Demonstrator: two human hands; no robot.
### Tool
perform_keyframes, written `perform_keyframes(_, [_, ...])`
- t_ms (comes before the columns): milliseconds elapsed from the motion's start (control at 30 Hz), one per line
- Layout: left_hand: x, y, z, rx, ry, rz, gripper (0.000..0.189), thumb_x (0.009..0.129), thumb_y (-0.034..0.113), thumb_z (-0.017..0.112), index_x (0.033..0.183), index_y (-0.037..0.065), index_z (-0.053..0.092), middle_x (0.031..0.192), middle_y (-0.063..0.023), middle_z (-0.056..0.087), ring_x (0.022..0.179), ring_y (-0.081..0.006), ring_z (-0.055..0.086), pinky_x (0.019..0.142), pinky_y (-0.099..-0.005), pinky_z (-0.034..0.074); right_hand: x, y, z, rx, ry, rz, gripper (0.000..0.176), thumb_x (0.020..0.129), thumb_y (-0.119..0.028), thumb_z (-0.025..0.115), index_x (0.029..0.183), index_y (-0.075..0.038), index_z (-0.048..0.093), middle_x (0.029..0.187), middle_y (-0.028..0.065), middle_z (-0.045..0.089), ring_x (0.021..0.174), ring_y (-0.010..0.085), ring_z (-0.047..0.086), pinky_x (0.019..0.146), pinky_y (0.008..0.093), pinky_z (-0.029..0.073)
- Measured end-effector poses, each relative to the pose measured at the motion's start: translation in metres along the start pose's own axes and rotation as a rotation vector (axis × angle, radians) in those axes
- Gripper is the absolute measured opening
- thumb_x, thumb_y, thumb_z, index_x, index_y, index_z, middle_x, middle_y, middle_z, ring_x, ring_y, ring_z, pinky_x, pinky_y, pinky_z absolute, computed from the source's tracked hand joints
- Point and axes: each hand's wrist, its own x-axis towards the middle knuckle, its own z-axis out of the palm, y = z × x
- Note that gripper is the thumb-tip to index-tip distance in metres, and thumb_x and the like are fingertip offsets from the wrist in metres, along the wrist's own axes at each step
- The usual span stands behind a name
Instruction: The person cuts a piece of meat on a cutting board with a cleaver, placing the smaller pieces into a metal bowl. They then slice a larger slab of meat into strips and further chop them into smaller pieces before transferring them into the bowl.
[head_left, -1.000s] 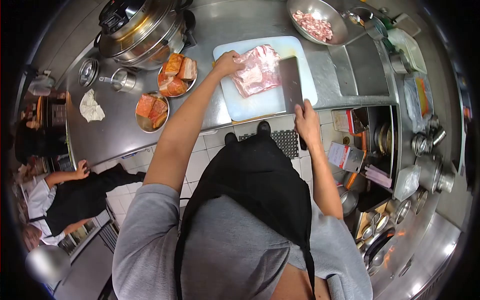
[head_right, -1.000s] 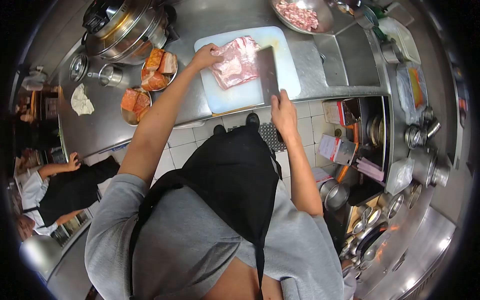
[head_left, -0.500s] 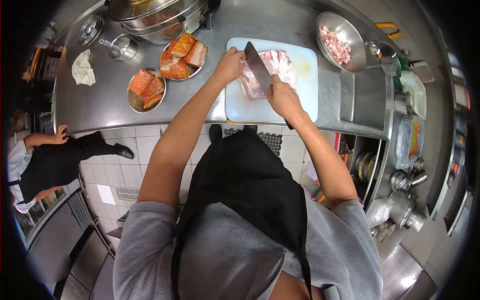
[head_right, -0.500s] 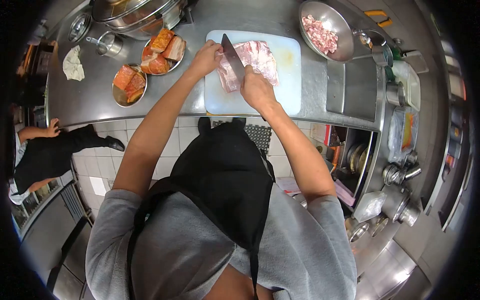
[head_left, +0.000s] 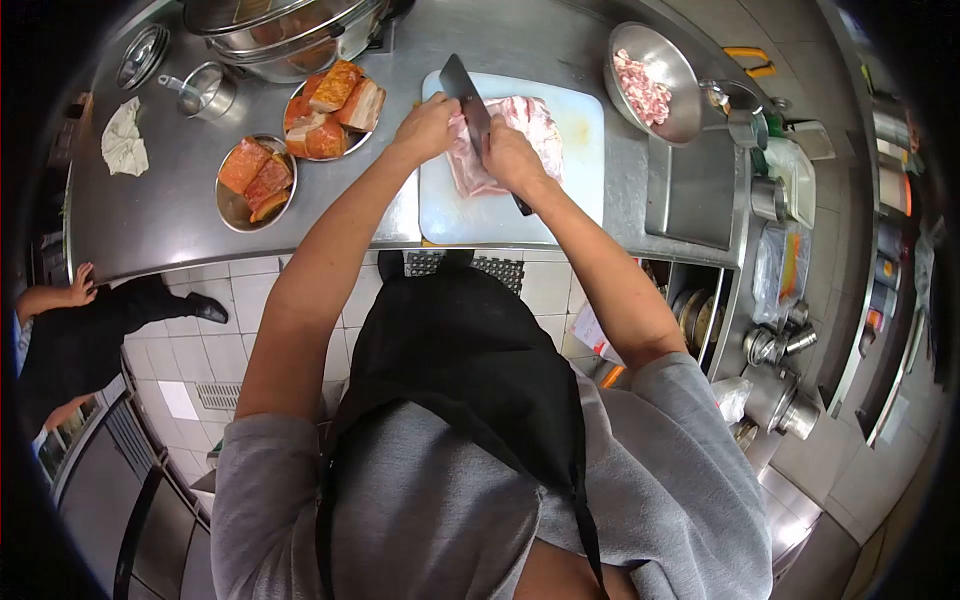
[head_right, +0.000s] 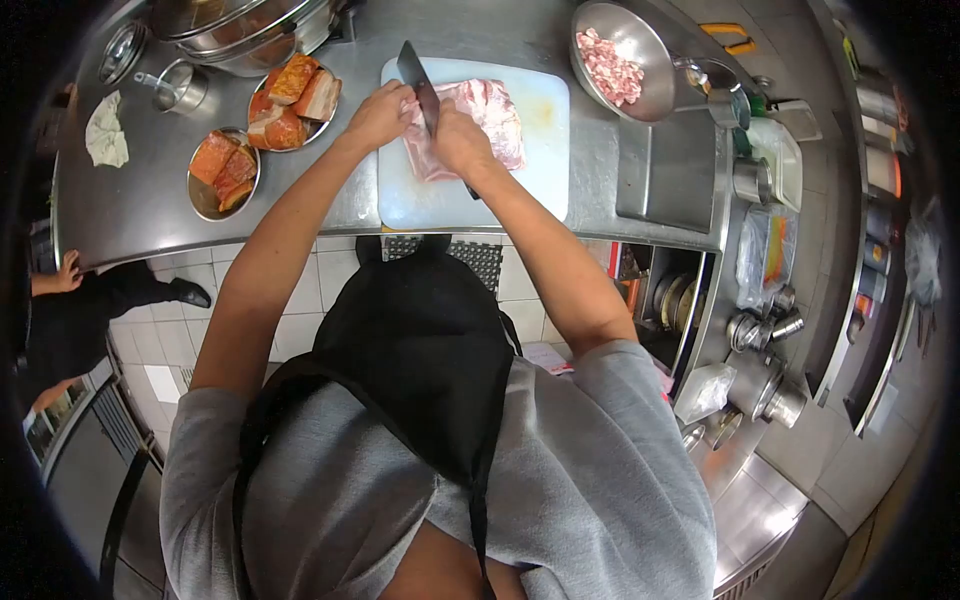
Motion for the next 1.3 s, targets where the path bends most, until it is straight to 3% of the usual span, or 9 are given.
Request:
perform_keyframes(133, [-0.001, 0.002, 0.006, 0.007, 0.038, -0.071, 0.025, 0.086, 0.009, 0.068, 0.110, 0.003, 0.065, 0.112, -0.0166, 0.063, 0.106, -0.0395, 0.063, 0.091, -0.0477, 0.052, -0.048, 0.007, -0.036, -0.012, -0.135, 0.003, 0.026, 0.100, -0.015, 0.053, 0.113, 0.007, 0.053, 0.089, 0.0341, 0.069, 0.087, 0.0513, 0.069, 0.079, 0.0583, 0.055])
perform_keyframes(333, [0.007, 0.009, -0.001, -0.064, -0.131, -0.003, 0.022, 0.086, 0.010, 0.068, 0.106, 0.003, 0.065, 0.112, -0.0177, 0.062, 0.110, -0.0408, 0.062, 0.094, -0.0484, 0.051, 0.028, -0.010, 0.018, 0.105, 0.063, 0.100, 0.033, 0.092, -0.017, 0.061, 0.116, 0.004, 0.054, 0.101, 0.0307, 0.071, 0.099, 0.0490, 0.069, 0.085, 0.0569, 0.055])
perform_keyframes(433, [-0.003, 0.011, 0.004, -0.078, -0.045, 0.049, 0.021, 0.087, 0.010, 0.067, 0.106, 0.005, 0.065, 0.115, -0.0181, 0.061, 0.111, -0.0401, 0.062, 0.094, -0.0480, 0.052, 0.038, -0.002, 0.026, 0.115, 0.062, 0.117, 0.036, 0.092, -0.020, 0.063, 0.118, 0.002, 0.055, 0.102, 0.0299, 0.072, 0.101, 0.0492, 0.069, 0.086, 0.0557, 0.055])
perform_keyframes(467, [-0.009, 0.018, 0.007, -0.064, -0.010, 0.030, 0.024, 0.085, 0.011, 0.068, 0.108, 0.005, 0.066, 0.115, -0.0201, 0.060, 0.111, -0.0415, 0.062, 0.095, -0.0480, 0.052, 0.032, 0.008, 0.031, 0.122, 0.143, 0.022, 0.032, 0.099, -0.023, 0.054, 0.110, 0.007, 0.055, 0.090, 0.0341, 0.070, 0.090, 0.0518, 0.069, 0.081, 0.0573, 0.055])
perform_keyframes(667, [-0.009, -0.007, 0.016, -0.115, -0.015, -0.029, 0.035, 0.083, 0.010, 0.071, 0.118, 0.006, 0.064, 0.119, -0.0187, 0.059, 0.111, -0.0422, 0.062, 0.094, -0.0483, 0.052, -0.057, 0.004, -0.037, 0.046, -0.210, 0.079, 0.033, 0.092, -0.013, 0.058, 0.115, 0.010, 0.052, 0.095, 0.0358, 0.069, 0.095, 0.0519, 0.068, 0.085, 0.0590, 0.052])
perform_keyframes(800, [-0.005, 0.006, 0.004, -0.118, -0.051, 0.034, 0.032, 0.086, 0.011, 0.070, 0.117, 0.005, 0.063, 0.114, -0.0167, 0.061, 0.109, -0.0405, 0.063, 0.092, -0.0475, 0.052, -0.014, 0.003, 0.034, 0.075, 0.072, 0.146, 0.029, 0.093, -0.012, 0.057, 0.113, 0.010, 0.053, 0.097, 0.0377, 0.068, 0.093, 0.0533, 0.068, 0.082, 0.0588, 0.053])
perform_keyframes(900, [-0.012, 0.007, 0.001, -0.101, -0.081, 0.040, 0.035, 0.087, 0.012, 0.071, 0.120, 0.004, 0.063, 0.116, -0.0172, 0.060, 0.109, -0.0398, 0.063, 0.093, -0.0465, 0.052, 0.016, 0.009, 0.019, 0.099, 0.010, 0.056, 0.031, 0.094, -0.015, 0.058, 0.112, 0.009, 0.053, 0.097, 0.0393, 0.067, 0.094, 0.0539, 0.068, 0.082, 0.0588, 0.054])
perform_keyframes(1033, [-0.018, 0.005, 0.014, -0.138, 0.033, -0.029, 0.039, 0.087, 0.011, 0.071, 0.124, 0.005, 0.062, 0.118, -0.0187, 0.060, 0.109, -0.0411, 0.062, 0.094, -0.0454, 0.052, -0.052, 0.006, -0.003, 0.092, -0.052, 0.056, 0.029, 0.099, -0.018, 0.054, 0.109, 0.009, 0.055, 0.090, 0.0367, 0.068, 0.087, 0.0525, 0.068, 0.077, 0.0582, 0.054])
perform_keyframes(1300, [-0.015, -0.005, 0.015, -0.114, 0.026, 0.036, 0.037, 0.086, 0.009, 0.070, 0.122, 0.005, 0.063, 0.117, -0.0178, 0.061, 0.110, -0.0404, 0.062, 0.095, -0.0458, 0.051, 0.013, -0.001, 0.024, 0.080, 0.023, 0.048, 0.030, 0.095, -0.013, 0.054, 0.115, 0.010, 0.053, 0.096, 0.0390, 0.067, 0.094, 0.0522, 0.069, 0.084, 0.0591, 0.053])
